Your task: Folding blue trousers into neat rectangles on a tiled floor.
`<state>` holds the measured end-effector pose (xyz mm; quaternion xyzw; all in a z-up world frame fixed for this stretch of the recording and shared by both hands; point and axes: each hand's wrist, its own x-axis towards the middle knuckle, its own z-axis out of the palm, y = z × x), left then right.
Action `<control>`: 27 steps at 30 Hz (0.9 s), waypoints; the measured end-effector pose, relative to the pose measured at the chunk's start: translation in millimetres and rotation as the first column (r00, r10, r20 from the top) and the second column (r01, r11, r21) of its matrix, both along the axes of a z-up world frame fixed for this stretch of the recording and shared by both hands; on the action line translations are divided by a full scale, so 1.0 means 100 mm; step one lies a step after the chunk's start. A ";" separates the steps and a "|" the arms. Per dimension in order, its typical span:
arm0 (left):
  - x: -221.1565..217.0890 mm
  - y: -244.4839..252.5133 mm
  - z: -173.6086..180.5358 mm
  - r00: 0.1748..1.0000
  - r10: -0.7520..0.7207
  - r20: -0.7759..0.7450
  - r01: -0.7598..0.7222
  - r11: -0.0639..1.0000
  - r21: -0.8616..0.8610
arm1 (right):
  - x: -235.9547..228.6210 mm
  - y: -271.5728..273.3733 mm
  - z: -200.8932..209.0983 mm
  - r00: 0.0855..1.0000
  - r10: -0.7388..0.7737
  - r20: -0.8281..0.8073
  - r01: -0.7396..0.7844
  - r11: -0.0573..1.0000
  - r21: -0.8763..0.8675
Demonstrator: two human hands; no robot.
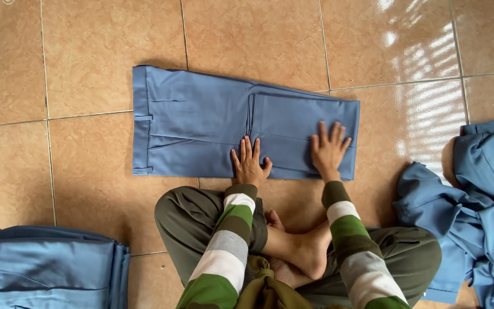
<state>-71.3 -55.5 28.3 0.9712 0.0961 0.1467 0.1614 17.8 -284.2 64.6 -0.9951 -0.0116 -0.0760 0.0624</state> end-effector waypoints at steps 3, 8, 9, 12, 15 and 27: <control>-0.01 0.00 0.01 1.000 0.000 -0.001 0.000 1.000 -0.017 | -0.09 -0.35 0.55 0.903 -0.394 -0.168 0.414 0.904 0.108; 0.00 0.00 -0.01 1.000 0.006 0.001 -0.006 1.000 -0.010 | 0.02 -1.38 -0.71 0.869 -0.437 -0.234 0.469 0.876 0.107; 0.01 0.00 -0.03 1.000 0.005 -0.004 -0.005 1.000 -0.002 | 0.05 -1.43 -0.84 0.901 -0.340 -0.269 0.396 0.898 0.190; 0.00 0.01 -0.02 0.999 -0.007 -0.047 0.007 1.000 0.002 | 0.34 -1.60 -1.41 0.891 -0.339 -0.304 0.453 0.722 0.523; -0.01 0.00 -0.01 0.996 -0.021 -0.085 0.020 1.000 -0.007 | 0.35 -0.84 -0.65 0.897 -0.193 -0.398 0.441 0.456 0.773; 0.34 -0.27 -0.17 0.835 -0.410 -0.366 0.271 0.887 -0.374 | -0.15 0.81 0.15 0.871 -0.008 -0.491 0.181 0.935 0.305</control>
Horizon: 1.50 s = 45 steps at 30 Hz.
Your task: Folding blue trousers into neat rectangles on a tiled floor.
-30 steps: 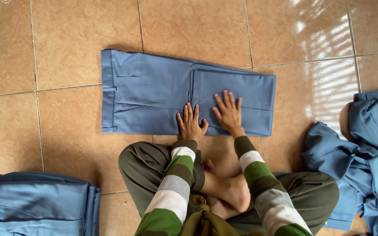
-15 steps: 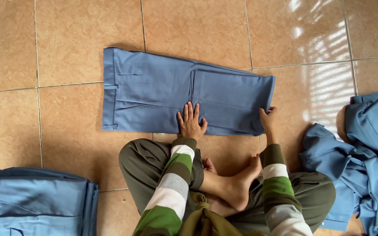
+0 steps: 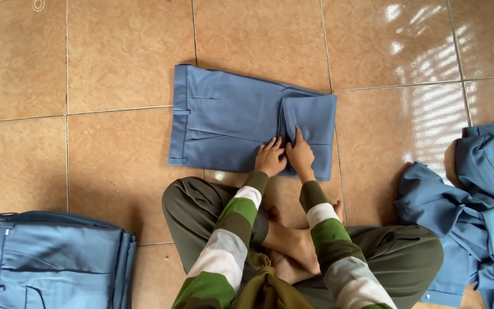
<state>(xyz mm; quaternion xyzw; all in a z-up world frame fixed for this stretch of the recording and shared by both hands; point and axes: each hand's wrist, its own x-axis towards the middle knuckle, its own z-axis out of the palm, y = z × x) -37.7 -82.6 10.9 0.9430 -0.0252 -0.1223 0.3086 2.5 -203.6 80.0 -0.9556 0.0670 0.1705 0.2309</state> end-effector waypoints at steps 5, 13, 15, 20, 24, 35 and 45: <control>0.21 0.77 0.16 0.947 0.307 0.098 -0.306 0.952 -0.024 | -0.09 -0.22 0.21 0.998 -0.064 0.026 0.068 0.986 -0.155; 0.09 1.78 0.44 0.860 0.506 -0.060 -0.504 0.862 0.048 | -0.01 -0.92 0.19 0.990 -0.134 0.038 0.139 0.942 -0.304; -0.05 1.75 0.52 0.908 0.393 -0.146 -0.396 0.918 0.012 | 0.04 -1.19 0.08 0.984 -0.164 0.067 0.177 0.926 -0.335; 0.06 1.66 0.21 0.937 0.331 -0.110 -0.331 0.943 0.015 | 0.12 -1.82 -0.09 0.978 -0.205 0.043 0.209 0.962 -0.174; 0.08 1.68 0.49 0.924 0.368 -0.099 -0.373 0.927 -0.037 | 0.17 -1.76 0.20 0.905 -0.369 0.212 0.315 0.916 0.250; 0.08 1.77 1.09 0.684 0.565 -0.462 -0.729 0.555 -0.400 | 0.23 0.93 0.35 0.984 0.038 0.173 -0.116 0.877 0.466; 0.13 1.75 0.04 0.787 0.604 -0.125 -0.610 0.734 -0.299 | -0.14 1.12 -0.19 0.840 0.376 0.391 -0.496 0.825 0.272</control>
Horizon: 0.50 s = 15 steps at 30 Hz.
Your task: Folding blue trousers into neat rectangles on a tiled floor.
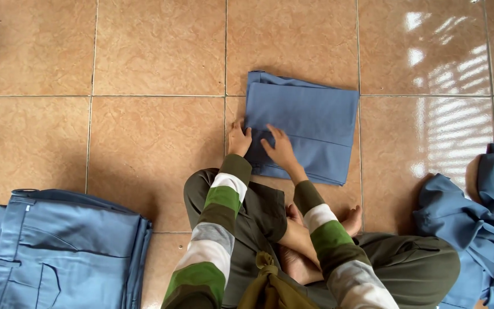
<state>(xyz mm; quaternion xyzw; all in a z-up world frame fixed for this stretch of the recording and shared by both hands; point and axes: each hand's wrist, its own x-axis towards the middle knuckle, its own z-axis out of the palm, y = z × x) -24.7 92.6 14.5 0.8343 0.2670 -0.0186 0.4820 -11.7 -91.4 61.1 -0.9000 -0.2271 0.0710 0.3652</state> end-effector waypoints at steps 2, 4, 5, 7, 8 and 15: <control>-0.05 -0.16 0.43 0.996 -0.054 0.073 0.032 0.964 0.262 | -0.01 -0.28 0.36 0.995 -0.097 0.024 0.100 0.979 -0.176; -0.11 -0.33 0.69 0.984 -0.122 0.132 0.039 0.861 0.507 | -0.03 -0.55 0.57 0.980 -0.187 0.064 0.198 0.918 -0.344; -0.14 -0.40 0.74 0.948 -0.316 0.031 0.256 0.819 0.514 | -0.02 -0.68 0.60 0.988 -0.155 0.016 0.147 0.890 -0.432; -0.19 -0.51 0.61 0.863 -0.500 -0.068 0.463 0.732 0.499 | -0.06 -0.86 0.64 0.991 -0.132 -0.037 0.095 0.853 -0.514; -0.22 -0.55 0.42 0.824 -0.550 -0.135 0.535 0.679 0.503 | -0.10 -0.92 0.64 0.988 -0.135 -0.073 0.077 0.847 -0.527; -0.26 -0.51 0.19 0.844 -0.487 -0.226 0.533 0.710 0.460 | -0.15 -1.56 0.41 0.966 -0.258 0.004 0.196 0.724 -0.661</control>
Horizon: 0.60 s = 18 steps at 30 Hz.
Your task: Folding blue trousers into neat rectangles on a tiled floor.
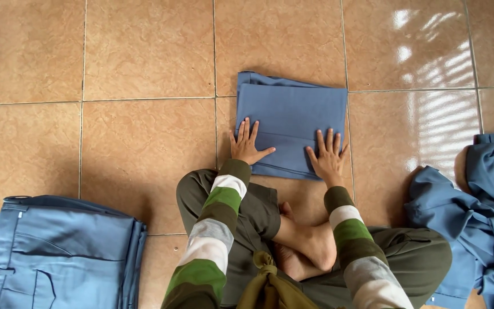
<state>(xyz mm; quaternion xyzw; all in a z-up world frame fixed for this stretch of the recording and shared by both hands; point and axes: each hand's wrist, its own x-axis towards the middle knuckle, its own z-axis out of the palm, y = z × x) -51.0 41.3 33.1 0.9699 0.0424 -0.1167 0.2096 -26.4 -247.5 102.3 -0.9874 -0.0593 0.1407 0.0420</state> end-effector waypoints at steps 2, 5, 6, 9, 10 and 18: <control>0.00 0.03 0.12 1.000 0.010 -0.009 -0.010 1.000 -0.009 | -0.04 -0.13 0.13 0.996 -0.082 -0.016 0.083 0.995 0.058; 0.00 0.03 0.14 1.000 0.020 -0.011 -0.020 0.999 -0.028 | -0.06 -0.38 -0.01 0.970 -0.237 -0.060 0.243 0.962 0.124; 0.01 0.04 0.12 1.000 0.022 -0.002 -0.022 0.999 -0.033 | -0.05 -0.47 -0.11 0.948 -0.307 -0.082 0.316 0.939 0.137; 0.01 0.06 0.11 1.000 0.002 -0.004 -0.002 0.997 -0.083 | -0.03 -0.16 0.09 0.935 -0.329 0.131 0.298 0.931 0.211; 0.00 0.07 0.11 1.000 0.001 -0.003 -0.001 0.997 -0.083 | -0.02 0.05 0.12 0.935 -0.330 0.131 0.299 0.931 0.211; -0.01 0.11 0.12 1.000 -0.019 -0.022 0.017 0.999 -0.050 | -0.10 1.06 -0.12 0.964 0.247 -0.098 -0.234 0.964 0.123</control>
